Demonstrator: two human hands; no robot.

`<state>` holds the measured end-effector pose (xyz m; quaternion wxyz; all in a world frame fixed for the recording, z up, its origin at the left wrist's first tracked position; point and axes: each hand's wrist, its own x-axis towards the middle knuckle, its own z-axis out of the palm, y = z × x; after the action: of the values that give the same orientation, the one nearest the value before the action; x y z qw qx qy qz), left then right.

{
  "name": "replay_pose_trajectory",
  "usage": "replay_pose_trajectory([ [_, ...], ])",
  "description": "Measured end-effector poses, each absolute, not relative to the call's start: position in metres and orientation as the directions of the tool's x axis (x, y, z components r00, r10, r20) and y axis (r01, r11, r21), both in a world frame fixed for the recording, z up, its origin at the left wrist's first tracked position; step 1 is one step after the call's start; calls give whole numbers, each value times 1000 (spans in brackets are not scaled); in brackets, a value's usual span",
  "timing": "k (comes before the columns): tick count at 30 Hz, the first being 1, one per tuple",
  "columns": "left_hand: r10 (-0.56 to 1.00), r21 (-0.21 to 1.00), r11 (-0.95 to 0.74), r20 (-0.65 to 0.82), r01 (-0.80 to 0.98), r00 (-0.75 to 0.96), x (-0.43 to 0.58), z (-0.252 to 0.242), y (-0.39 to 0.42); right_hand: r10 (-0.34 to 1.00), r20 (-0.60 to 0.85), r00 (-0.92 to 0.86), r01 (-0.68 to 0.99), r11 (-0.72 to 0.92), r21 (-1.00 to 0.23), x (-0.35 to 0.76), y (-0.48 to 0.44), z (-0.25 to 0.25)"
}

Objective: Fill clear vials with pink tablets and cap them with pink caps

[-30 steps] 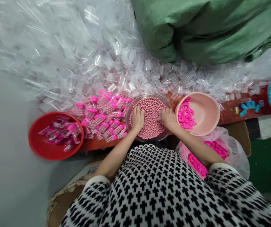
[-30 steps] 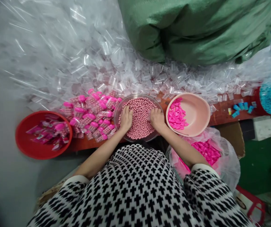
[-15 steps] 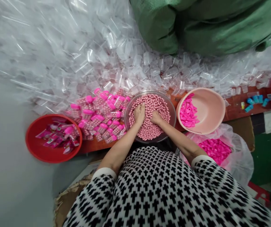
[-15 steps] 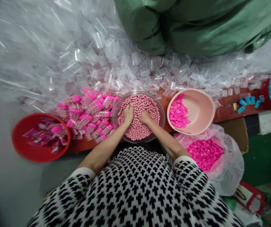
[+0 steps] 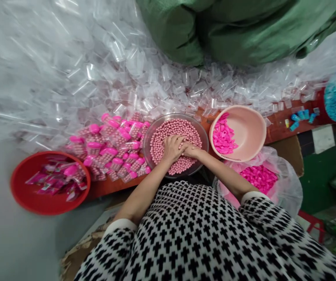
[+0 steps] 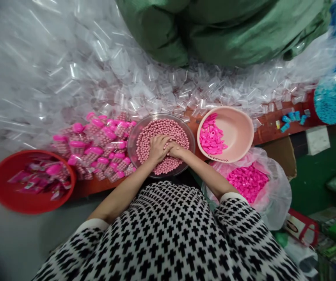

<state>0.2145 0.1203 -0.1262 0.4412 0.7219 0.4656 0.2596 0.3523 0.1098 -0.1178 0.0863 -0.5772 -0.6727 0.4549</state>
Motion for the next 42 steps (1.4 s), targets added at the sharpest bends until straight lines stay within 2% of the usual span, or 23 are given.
replay_pose_trajectory([
  [3, 846, 884, -174, -91, 433, 525, 215, -121, 119, 796, -511, -326, 792, -65, -607, 366, 109, -99],
  [6, 827, 913, -139, -107, 385, 552, 202, -114, 125, 787, -540, -299, 844, -45, -534, 380, 112, -77],
  [11, 910, 941, -38, -106, 336, 400, 167, -107, 131, 815, -525, -247, 888, -26, -458, 390, 109, -49],
  [14, 944, 934, -73, -47, 349, 325, 149, -107, 131, 825, -479, -301, 873, 36, -487, 383, 101, -48],
  [17, 959, 893, -108, -23, 437, 284, 139, -106, 131, 845, -426, -323, 873, 93, -478, 371, 94, -60],
  [19, 931, 843, -139, -68, 520, 359, 137, -103, 132, 863, -399, -309, 874, 92, -478, 365, 93, -72],
  [22, 822, 774, -225, -176, 592, 542, 140, -99, 134, 875, -322, -363, 808, 123, -576, 363, 97, -90],
  [25, 742, 726, -301, -230, 619, 630, 144, -97, 136, 865, -205, -458, 726, 231, -648, 370, 105, -101],
  [27, 725, 690, -347, -232, 635, 649, 146, -98, 138, 816, -166, -554, 702, 351, -619, 376, 110, -105],
  [30, 722, 633, -429, -189, 645, 666, 148, -102, 139, 741, -163, -652, 703, 509, -496, 382, 117, -108],
  [33, 746, 619, -464, -113, 634, 656, 148, -107, 140, 784, -87, -614, 734, 527, -428, 383, 125, -108],
  [35, 796, 658, -439, -30, 612, 604, 149, -108, 138, 836, -11, -548, 731, 473, -492, 383, 128, -104],
  [37, 843, 749, -392, 61, 534, 534, 152, -108, 133, 873, 31, -486, 666, 393, -634, 382, 125, -98],
  [40, 852, 927, -270, 104, 260, 513, 159, -108, 120, 893, 25, -450, 474, 262, -840, 378, 110, -90],
  [42, 856, 993, -108, 66, 52, 512, 164, -107, 110, 900, 18, -435, 360, 193, -913, 375, 98, -88],
])
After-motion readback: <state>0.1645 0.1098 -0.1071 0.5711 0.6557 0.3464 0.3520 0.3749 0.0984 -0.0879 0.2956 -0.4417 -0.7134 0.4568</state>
